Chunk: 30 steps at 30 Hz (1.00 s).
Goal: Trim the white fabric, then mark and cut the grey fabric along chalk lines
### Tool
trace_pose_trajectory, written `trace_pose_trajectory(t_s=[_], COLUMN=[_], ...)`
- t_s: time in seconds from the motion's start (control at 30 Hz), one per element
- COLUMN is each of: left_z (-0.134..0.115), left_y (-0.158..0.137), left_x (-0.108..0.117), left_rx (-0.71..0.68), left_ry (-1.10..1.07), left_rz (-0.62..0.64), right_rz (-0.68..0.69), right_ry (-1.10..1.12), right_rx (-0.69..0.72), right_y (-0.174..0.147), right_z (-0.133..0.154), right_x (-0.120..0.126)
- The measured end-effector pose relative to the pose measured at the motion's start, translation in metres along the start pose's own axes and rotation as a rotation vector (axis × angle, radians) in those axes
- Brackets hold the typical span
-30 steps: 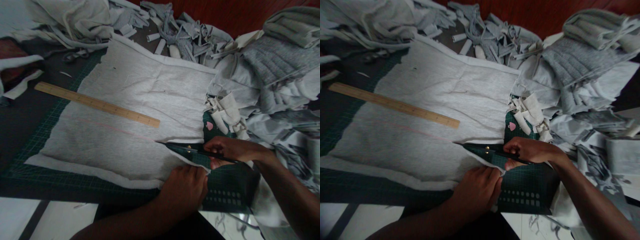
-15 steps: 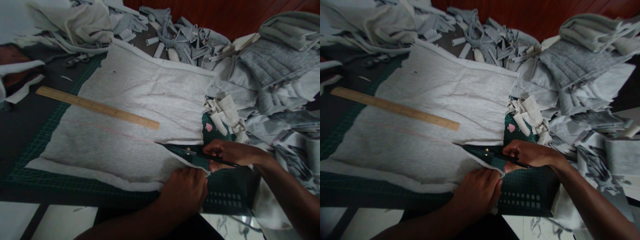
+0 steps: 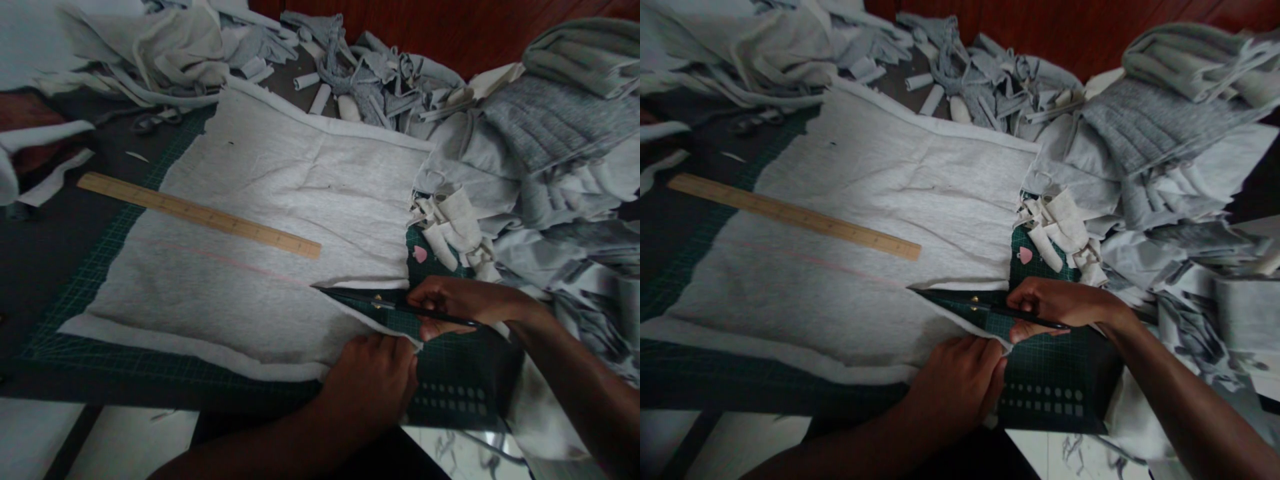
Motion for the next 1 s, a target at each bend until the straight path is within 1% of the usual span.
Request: trace_pose_trajectory(t_s=[0.1, 0.3, 0.4, 0.53, 0.63, 0.77, 0.87, 1.0], left_z=[0.0, 0.001, 0.001, 0.001, 0.002, 0.002, 0.002, 0.001], left_y=[0.0, 0.0, 0.0, -0.001, -0.001, -0.001, -0.001, -0.002], left_x=[-0.001, 0.0, 0.001, 0.001, 0.001, 0.0, 0.0, 0.001], left_rx=[0.0, -0.007, 0.0, 0.006, 0.013, 0.022, 0.029, 0.016], left_ry=[-0.003, 0.0, 0.018, 0.043, 0.052, 0.05, 0.038, 0.023], left_rz=[0.0, -0.005, 0.004, -0.02, -0.037, -0.014, 0.004, -0.006], right_rz=[0.016, -0.03, -0.04, -0.015, 0.029, 0.099, 0.115, 0.098], right_ry=[0.034, 0.004, -0.009, 0.045, 0.069, 0.077, 0.108, 0.127], right_rx=[-0.017, 0.012, -0.005, -0.052, -0.08, -0.072, -0.071, -0.071], right_y=[0.001, -0.001, -0.001, 0.001, 0.001, -0.003, -0.004, -0.001], right_z=[-0.001, 0.002, 0.003, 0.001, 0.004, 0.013, 0.016, 0.016], right_x=[-0.002, -0.001, -0.001, -0.002, -0.002, 0.0, 0.0, -0.002])
Point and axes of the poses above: each hand's wrist, its own y-axis towards the middle knuckle, its own x-axis out of the back of the hand, z = x × y, the point moved 4 cm from there along y, towards the middle knuckle, and after that the axes turned 15 degrees about z, right-handed, at the moved point
